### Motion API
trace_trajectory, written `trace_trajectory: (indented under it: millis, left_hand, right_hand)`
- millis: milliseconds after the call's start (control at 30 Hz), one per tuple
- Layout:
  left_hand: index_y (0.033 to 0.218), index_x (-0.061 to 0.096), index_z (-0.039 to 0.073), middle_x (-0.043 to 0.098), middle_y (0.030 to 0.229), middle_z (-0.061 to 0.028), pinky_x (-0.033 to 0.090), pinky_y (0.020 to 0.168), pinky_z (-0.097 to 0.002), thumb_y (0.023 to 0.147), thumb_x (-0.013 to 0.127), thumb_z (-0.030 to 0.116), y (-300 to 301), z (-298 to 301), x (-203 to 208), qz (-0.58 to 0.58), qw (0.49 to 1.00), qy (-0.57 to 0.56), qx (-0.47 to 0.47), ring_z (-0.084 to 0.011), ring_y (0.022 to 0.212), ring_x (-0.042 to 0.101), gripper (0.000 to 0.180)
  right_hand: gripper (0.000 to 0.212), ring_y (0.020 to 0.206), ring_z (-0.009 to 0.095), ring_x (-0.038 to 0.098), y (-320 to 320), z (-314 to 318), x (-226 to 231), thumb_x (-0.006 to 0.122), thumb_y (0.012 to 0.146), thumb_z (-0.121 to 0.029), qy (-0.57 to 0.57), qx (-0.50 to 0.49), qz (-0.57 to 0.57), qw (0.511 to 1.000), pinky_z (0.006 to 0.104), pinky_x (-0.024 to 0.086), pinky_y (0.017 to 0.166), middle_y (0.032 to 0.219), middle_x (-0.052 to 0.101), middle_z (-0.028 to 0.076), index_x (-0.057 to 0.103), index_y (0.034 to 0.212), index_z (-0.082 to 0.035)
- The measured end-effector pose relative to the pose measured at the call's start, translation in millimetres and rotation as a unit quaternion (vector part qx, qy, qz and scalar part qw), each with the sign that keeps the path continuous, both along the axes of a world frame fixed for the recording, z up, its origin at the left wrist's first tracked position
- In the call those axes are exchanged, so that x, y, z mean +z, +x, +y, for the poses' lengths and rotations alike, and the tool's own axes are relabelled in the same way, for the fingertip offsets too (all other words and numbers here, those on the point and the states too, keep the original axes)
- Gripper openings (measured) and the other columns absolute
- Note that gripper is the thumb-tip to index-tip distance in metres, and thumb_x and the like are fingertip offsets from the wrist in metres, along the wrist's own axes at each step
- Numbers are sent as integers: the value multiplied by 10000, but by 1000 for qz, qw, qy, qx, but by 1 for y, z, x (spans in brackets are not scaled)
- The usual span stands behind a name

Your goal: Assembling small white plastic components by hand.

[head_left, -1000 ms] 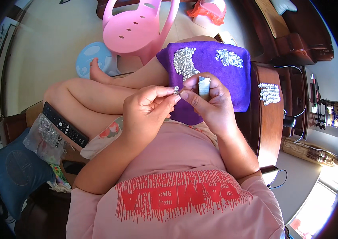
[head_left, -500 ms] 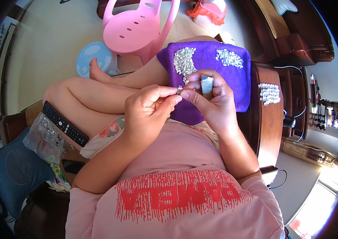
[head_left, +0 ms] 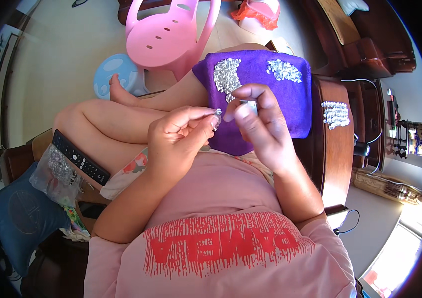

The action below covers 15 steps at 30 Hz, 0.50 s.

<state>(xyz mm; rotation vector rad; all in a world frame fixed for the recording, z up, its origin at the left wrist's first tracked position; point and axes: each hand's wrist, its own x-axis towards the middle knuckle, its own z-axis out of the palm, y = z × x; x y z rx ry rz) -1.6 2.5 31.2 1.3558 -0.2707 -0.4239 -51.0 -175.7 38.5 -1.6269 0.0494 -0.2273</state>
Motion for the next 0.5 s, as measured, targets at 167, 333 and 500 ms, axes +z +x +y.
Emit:
trace_trajectory:
  millis: [167, 333, 500]
  left_hand:
    - [1052, 690, -61, 689, 860, -42, 472, 605, -190, 934, 658, -35, 2, 3, -1, -36, 999, -3, 5, -37, 744, 601, 125]
    - [1043, 691, -64, 690, 894, -53, 456, 591, -193, 933, 648, -48, 2, 3, 0, -63, 998, 19, 15, -44, 732, 594, 119]
    - [1023, 699, -57, 686, 914, -79, 460, 598, -197, 914, 651, -66, 5, 0, -11, -180, 983, -4, 32, -59, 739, 600, 119]
  right_hand:
    - [156, 782, 71, 575, -7, -1, 15, 602, 1005, -78, 89, 54, 100, 989, 221, 487, 697, 940, 624, 31, 593, 1147, -15]
    - [148, 707, 45, 585, -6, 4, 17, 665, 972, -105, 81, 39, 156, 984, 195, 494, 600, 848, 666, 7, 692, 1085, -14]
    - [156, 645, 33, 575, -2, 1, 11, 687, 957, -121, 87, 35, 171, 981, 190, 485, 549, 789, 677, -3, 719, 1071, -19]
